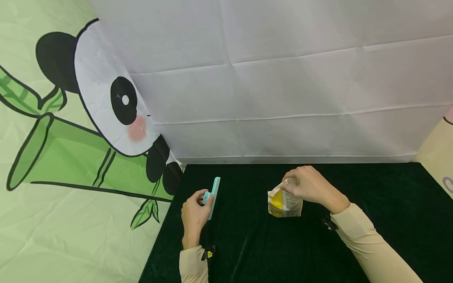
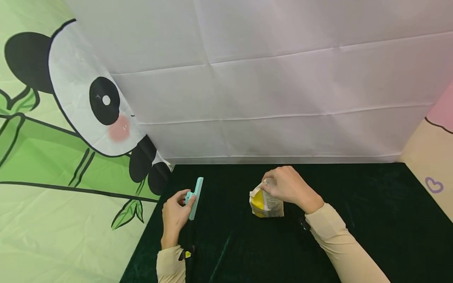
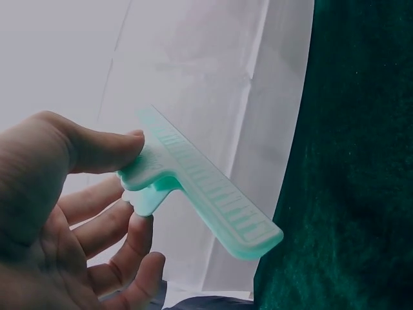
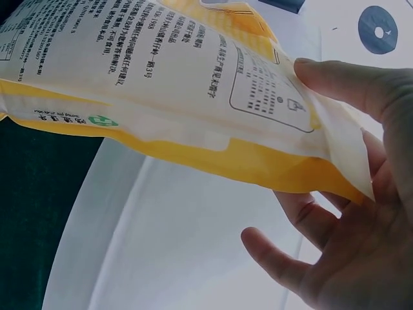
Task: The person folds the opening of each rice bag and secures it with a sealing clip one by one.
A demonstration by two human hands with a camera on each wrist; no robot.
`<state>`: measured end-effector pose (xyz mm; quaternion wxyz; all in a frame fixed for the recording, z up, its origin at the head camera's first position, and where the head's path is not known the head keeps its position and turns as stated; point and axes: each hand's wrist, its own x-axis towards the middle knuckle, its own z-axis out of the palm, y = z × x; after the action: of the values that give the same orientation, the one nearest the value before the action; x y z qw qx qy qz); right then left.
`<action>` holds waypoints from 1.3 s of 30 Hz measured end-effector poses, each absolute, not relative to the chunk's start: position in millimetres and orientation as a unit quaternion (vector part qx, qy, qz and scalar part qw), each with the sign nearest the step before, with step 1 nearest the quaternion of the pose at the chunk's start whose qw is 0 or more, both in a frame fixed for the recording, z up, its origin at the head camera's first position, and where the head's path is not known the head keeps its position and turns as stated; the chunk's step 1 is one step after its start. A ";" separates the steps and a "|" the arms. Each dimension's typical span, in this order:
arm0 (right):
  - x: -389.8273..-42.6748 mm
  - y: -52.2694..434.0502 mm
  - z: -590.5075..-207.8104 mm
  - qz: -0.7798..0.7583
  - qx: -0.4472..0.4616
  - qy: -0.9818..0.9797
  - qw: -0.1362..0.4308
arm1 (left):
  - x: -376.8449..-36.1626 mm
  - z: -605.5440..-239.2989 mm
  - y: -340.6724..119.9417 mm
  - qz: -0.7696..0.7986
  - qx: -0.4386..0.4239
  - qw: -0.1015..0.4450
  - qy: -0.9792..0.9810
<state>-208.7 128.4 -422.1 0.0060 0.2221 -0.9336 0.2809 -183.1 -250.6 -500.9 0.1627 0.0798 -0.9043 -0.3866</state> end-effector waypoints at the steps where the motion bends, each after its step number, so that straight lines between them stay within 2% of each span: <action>1: -208.6 128.4 -422.2 0.283 0.222 -0.933 0.005 | -183.2 -501.1 -251.0 -0.385 0.080 0.165 -0.904; 39: -208.2 127.9 -423.9 0.295 0.219 -0.930 0.002 | -176.1 -484.3 -248.5 -0.401 0.060 0.208 -0.890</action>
<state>-208.2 127.9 -423.9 0.0025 0.2193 -0.9300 0.2950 -176.1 -248.5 -484.3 0.2080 0.0600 -0.8903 -0.4007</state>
